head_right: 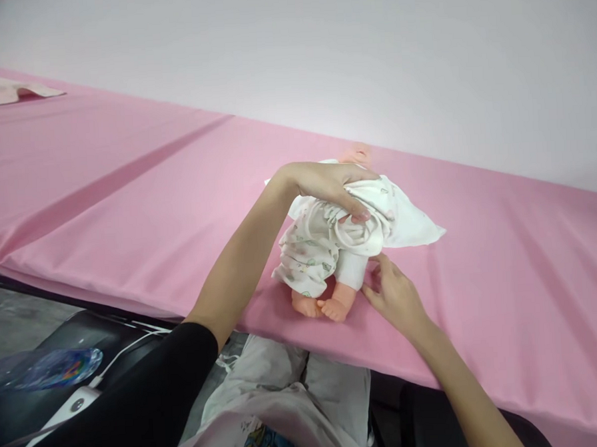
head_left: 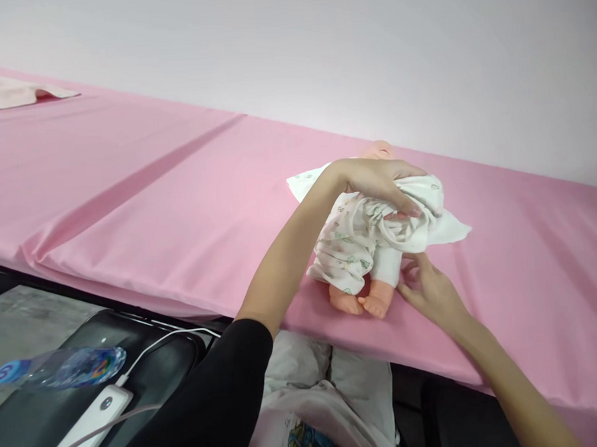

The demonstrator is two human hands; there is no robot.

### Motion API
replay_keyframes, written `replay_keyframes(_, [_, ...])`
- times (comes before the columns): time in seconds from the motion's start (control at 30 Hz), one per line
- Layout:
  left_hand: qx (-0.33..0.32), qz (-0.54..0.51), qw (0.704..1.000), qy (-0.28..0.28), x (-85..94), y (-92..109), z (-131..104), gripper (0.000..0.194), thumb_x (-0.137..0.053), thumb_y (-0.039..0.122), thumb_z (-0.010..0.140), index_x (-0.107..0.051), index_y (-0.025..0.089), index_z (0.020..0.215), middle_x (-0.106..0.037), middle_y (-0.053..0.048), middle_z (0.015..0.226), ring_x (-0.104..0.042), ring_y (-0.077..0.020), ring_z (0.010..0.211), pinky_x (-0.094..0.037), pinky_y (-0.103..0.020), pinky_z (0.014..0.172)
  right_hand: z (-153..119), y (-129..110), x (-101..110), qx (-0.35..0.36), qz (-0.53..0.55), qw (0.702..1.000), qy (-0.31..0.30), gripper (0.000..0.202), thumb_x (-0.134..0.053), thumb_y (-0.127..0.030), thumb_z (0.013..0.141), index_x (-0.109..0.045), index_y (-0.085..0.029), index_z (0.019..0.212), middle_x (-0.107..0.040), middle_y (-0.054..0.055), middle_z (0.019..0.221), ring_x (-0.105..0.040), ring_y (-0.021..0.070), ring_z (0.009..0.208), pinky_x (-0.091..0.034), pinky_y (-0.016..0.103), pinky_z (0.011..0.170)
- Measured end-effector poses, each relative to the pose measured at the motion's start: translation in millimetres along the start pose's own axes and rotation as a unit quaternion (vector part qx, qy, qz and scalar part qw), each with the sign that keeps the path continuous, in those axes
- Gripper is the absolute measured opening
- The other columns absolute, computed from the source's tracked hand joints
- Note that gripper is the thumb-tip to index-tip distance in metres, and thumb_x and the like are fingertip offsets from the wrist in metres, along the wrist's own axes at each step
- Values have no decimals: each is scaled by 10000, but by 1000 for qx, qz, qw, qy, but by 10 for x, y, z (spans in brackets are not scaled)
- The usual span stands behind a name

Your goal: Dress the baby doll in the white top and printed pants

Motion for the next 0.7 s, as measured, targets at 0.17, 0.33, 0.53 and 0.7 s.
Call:
replay_keyframes(0.17, [-14, 0, 1000, -6, 8, 5, 6, 400, -724, 319, 610, -641, 176, 974, -651, -56, 885, -615, -222, 897, -475, -343, 788, -41, -337, 97, 153, -123, 978, 68, 543, -537, -219, 754, -489, -189, 1294, -520, 152, 1055, -543, 302, 955, -500, 439, 750])
replay_keyframes(0.33, [-21, -18, 999, -18, -2, 4, 1, 361, -729, 332, 638, -632, 160, 941, -638, -46, 793, -624, -193, 790, -486, -324, 724, -182, -595, 87, 263, -123, 954, 73, 574, -594, -151, 689, -537, -241, 1253, -370, 145, 1369, -365, 390, 1257, -364, 595, 989])
replay_keyframes(0.53, [-21, -22, 999, -11, 25, 36, -40, 366, -751, 331, 617, -632, 160, 917, -644, -50, 823, -627, -190, 781, -492, -320, 706, -245, -620, 82, 354, -67, 929, 81, 286, -634, -175, 763, -573, -189, 1041, -487, 144, 1320, -400, 346, 1288, -348, 603, 1039])
replay_keyframes(0.7, [-14, -11, 1000, -18, 18, 68, -71, 351, -767, 314, 580, -645, 173, 878, -640, -39, 787, -622, -196, 768, -489, -324, 696, -198, -524, 325, 350, 75, 906, 227, 239, -694, -202, 768, -554, -191, 962, -622, 109, 1097, -575, 284, 1112, -480, 547, 943])
Point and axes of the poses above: each hand's wrist, its own z-axis towards the middle knuckle, its own x-axis out of the back of the hand, y = z × x, the point moved 6 cm from there along z, towards the middle knuckle
